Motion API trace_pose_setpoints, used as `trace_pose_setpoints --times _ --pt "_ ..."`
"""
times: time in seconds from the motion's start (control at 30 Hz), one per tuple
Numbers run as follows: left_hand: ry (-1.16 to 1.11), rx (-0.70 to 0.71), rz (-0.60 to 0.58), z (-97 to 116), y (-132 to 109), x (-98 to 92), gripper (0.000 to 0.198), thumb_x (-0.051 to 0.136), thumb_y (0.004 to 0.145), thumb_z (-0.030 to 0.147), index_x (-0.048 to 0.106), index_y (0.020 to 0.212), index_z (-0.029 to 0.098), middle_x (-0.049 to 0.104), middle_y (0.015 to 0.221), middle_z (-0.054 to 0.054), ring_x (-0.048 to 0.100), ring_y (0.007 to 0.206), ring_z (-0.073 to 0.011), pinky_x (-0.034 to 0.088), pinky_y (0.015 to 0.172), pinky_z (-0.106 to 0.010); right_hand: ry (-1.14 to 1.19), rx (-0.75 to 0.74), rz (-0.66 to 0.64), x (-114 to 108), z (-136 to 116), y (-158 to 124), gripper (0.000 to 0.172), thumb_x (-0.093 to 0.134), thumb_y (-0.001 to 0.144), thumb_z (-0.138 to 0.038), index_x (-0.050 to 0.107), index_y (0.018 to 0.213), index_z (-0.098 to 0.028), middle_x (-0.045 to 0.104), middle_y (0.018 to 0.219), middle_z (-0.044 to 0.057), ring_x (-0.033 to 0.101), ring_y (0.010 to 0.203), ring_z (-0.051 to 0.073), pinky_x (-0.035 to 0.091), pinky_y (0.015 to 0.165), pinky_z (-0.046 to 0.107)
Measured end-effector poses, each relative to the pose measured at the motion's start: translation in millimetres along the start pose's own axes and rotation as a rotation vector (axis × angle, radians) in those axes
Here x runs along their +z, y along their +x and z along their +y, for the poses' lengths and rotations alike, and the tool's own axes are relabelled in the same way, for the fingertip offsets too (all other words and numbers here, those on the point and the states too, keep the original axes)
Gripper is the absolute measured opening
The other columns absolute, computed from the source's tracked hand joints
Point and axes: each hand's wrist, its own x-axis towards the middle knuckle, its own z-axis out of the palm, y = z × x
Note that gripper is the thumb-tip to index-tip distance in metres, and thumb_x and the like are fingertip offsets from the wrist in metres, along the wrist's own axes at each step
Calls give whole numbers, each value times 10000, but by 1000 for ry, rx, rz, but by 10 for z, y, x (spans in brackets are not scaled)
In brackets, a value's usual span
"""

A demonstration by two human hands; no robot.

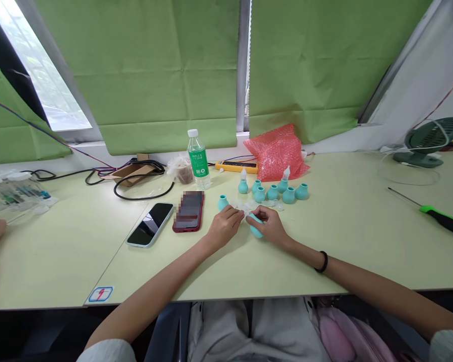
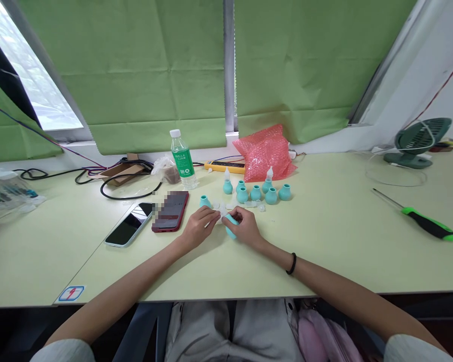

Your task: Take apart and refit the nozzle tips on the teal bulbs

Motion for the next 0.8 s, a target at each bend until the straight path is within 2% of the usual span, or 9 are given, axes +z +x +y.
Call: trace_pose_setpoints --times 0.13,0.23,0.33,0.43,0.63,0.7,0.8 --pt "227 90 -171 18 13 -68 203 308 796 108 509 783 127 539 650 -54 465 646 -142 370 481 -242 -39 -24 -4 -2 -14 -18 168 546 623 -284 433 604 -162 443 567 -23 412 516 89 345 494 213" --pt "280 150 -284 19 52 -137 209 294 791 90 498 765 126 519 641 -54 455 646 -151 338 458 -245 -72 -35 -27 -8 -29 -28 159 531 631 -282 431 599 -163 448 566 -21 403 509 88 339 492 214" --pt "240 149 -332 5 76 -159 206 302 787 96 495 726 136 504 620 -49 446 642 -148 337 483 -243 -101 -56 -40 -16 -32 -28 160 526 631 -290 431 596 -166 447 558 -21 393 501 87 334 488 215" --pt "192 107 -328 12 65 -128 227 293 785 102 487 674 142 489 599 -57 444 631 -152 328 478 -243 -137 -80 -38 -17 -34 -29 168 524 629 -299 427 586 -170 433 541 -24 381 495 88 333 488 219" --pt "-57 -130 -222 76 68 -112 170 377 740 164 499 626 136 503 581 -53 462 584 -126 377 510 -237 -127 -111 -46 -7 -57 -47 145 522 636 -286 445 595 -171 445 544 -22 390 505 90 341 500 218" --pt "-237 -282 -206 84 92 -137 120 428 700 180 515 630 135 514 577 -32 461 546 -101 395 507 -222 -108 -115 -60 -8 -57 -47 133 531 638 -284 466 618 -169 469 564 -16 412 523 96 352 517 222" --pt "-535 -585 -172 79 131 -165 88 471 647 186 523 606 128 515 575 -10 464 510 -81 412 473 -205 -59 -102 -80 -16 -45 -34 135 541 646 -289 497 678 -165 504 617 -3 455 571 111 378 557 232"
